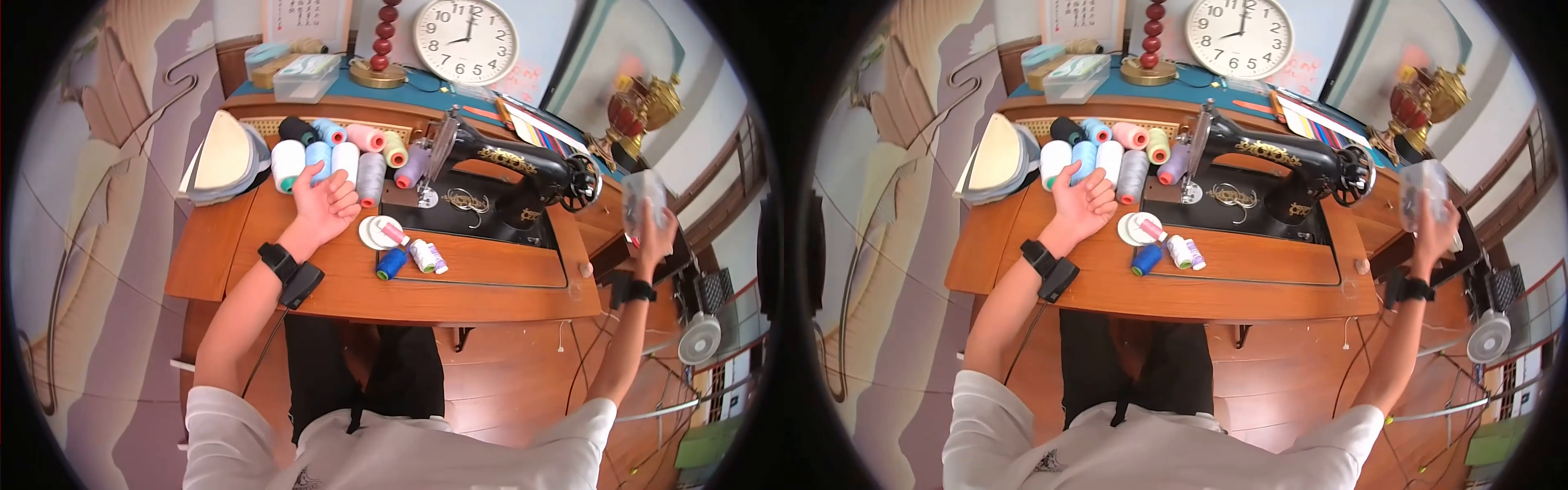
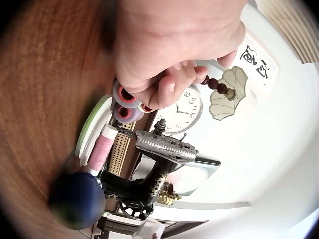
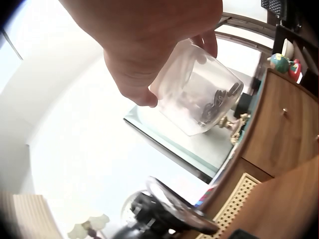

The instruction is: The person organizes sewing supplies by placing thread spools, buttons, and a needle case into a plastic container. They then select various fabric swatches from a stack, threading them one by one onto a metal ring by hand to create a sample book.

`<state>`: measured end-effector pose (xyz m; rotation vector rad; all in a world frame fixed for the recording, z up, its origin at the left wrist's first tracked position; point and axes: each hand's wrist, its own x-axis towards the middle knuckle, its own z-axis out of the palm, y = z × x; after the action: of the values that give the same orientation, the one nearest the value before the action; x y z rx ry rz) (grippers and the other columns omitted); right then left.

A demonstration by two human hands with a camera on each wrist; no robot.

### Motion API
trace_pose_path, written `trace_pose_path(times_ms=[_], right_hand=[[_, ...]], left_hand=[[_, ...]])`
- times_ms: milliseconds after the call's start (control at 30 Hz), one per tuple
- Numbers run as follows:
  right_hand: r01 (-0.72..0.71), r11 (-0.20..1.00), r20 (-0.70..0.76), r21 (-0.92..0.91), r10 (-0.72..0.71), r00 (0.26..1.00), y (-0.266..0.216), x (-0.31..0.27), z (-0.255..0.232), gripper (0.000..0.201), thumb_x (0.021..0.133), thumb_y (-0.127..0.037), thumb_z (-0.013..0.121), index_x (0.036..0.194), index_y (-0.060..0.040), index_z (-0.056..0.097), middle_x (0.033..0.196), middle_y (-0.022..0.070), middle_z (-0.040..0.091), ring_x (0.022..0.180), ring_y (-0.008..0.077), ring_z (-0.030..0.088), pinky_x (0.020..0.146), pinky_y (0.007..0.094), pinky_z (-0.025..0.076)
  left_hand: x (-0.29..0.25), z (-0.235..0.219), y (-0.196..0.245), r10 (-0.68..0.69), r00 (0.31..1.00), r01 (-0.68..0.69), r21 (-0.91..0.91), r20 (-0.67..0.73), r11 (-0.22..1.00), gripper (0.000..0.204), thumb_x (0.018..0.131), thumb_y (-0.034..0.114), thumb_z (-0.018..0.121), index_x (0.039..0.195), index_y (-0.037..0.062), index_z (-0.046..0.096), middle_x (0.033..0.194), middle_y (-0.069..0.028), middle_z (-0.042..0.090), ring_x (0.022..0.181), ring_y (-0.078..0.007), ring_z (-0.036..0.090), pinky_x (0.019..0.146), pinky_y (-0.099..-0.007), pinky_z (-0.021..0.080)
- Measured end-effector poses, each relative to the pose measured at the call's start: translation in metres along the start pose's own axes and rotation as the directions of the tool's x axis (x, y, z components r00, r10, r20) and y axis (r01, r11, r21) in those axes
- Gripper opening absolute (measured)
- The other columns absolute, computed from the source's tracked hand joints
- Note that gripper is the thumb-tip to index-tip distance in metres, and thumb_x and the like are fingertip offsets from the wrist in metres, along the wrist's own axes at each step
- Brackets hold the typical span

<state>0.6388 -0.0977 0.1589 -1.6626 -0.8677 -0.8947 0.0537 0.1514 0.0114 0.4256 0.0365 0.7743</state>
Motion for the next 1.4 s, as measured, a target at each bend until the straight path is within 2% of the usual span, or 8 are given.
trace_pose_path(times_ms=[300,500,633,733,900,1000,1133,1400], right_hand=[[0.242,0.911,0.442,0.335,-0.379,0.813,-0.172,-0.039,-0.041,0.039,0.091,-0.021,0.072,0.123,-0.0011,0.062,0.118,0.0100,0.065,0.108,0.0200,0.061,0.094,0.0338,0.049],[0.079,0.771,0.618,0.632,-0.562,0.550,-0.263,-0.140,0.015,0.054,0.073,-0.027,0.085,0.116,-0.0044,0.061,0.101,0.0098,0.067,0.093,0.0193,0.065,0.084,0.0325,0.052],[0.104,0.705,0.575,0.701,-0.646,0.502,-0.299,-0.171,0.056,0.053,0.074,-0.026,0.085,0.116,-0.0047,0.061,0.106,0.0168,0.069,0.097,0.0288,0.069,0.086,0.0377,0.054],[-0.046,0.747,0.659,0.663,-0.553,0.510,-0.318,-0.185,0.074,0.053,0.076,-0.026,0.084,0.117,-0.0049,0.060,0.107,0.0173,0.069,0.099,0.0299,0.069,0.087,0.0389,0.054],[-0.021,0.714,0.640,0.700,-0.613,0.464,-0.331,-0.185,0.087,0.051,0.078,-0.027,0.082,0.119,-0.0045,0.060,0.113,0.0191,0.067,0.105,0.0342,0.067,0.091,0.0417,0.054],[0.600,0.478,0.280,0.641,-0.874,0.398,-0.346,-0.175,0.080,0.049,0.081,-0.029,0.078,0.124,-0.0085,0.064,0.127,0.0156,0.062,0.116,0.0367,0.061,0.094,0.0456,0.052],[0.693,0.324,0.277,0.644,-0.943,0.183,-0.353,-0.171,0.081,0.048,0.084,-0.030,0.076,0.126,-0.0105,0.064,0.119,0.0115,0.066,0.106,0.0319,0.066,0.089,0.0416,0.055],[0.871,0.108,0.095,0.479,-0.993,0.070,-0.355,-0.185,0.082,0.045,0.081,-0.018,0.071,0.123,-0.0044,0.064,0.117,0.0169,0.066,0.103,0.0343,0.067,0.086,0.0424,0.058]], left_hand=[[0.001,0.009,-0.008,-0.032,0.998,0.027,0.104,0.048,0.994,0.040,0.092,0.045,0.055,0.078,0.0098,0.043,0.067,0.0013,0.034,0.059,-0.0120,0.036,0.054,-0.0258,0.031],[0.001,0.014,-0.011,0.047,0.996,-0.073,0.364,0.080,0.929,0.070,0.088,0.053,0.067,0.137,0.0066,0.052,0.129,-0.0113,0.060,0.110,-0.0238,0.060,0.088,-0.0356,0.049],[-0.002,0.022,-0.015,0.082,0.964,-0.214,0.556,0.252,0.804,0.112,0.073,0.057,0.083,0.159,0.0130,0.027,0.158,-0.0081,0.037,0.142,-0.0260,0.039,0.114,-0.0439,0.037],[-0.005,0.034,-0.015,0.104,0.954,-0.246,0.539,0.280,0.805,0.109,0.073,0.024,0.089,0.159,0.0113,0.025,0.155,-0.0070,0.039,0.143,-0.0218,0.037,0.116,-0.0402,0.035],[-0.009,0.035,-0.011,0.186,0.972,-0.233,0.666,0.143,0.709,0.099,0.073,0.015,0.089,0.154,0.0075,0.033,0.147,-0.0080,0.048,0.139,-0.0215,0.044,0.117,-0.0387,0.034],[-0.008,0.031,-0.012,0.203,0.969,-0.244,0.651,0.139,0.719,0.092,0.075,0.018,0.087,0.151,0.0064,0.037,0.141,-0.0076,0.053,0.134,-0.0213,0.049,0.114,-0.0385,0.038],[-0.008,0.030,-0.014,0.206,0.967,-0.255,0.633,0.151,0.731,0.090,0.076,0.019,0.087,0.150,0.0078,0.037,0.139,-0.0075,0.053,0.132,-0.0216,0.050,0.111,-0.0388,0.043],[-0.011,0.036,-0.013,0.207,0.966,-0.258,0.609,0.153,0.750,0.088,0.079,0.017,0.085,0.151,0.0130,0.035,0.142,-0.0069,0.051,0.134,-0.0225,0.049,0.111,-0.0414,0.043]])
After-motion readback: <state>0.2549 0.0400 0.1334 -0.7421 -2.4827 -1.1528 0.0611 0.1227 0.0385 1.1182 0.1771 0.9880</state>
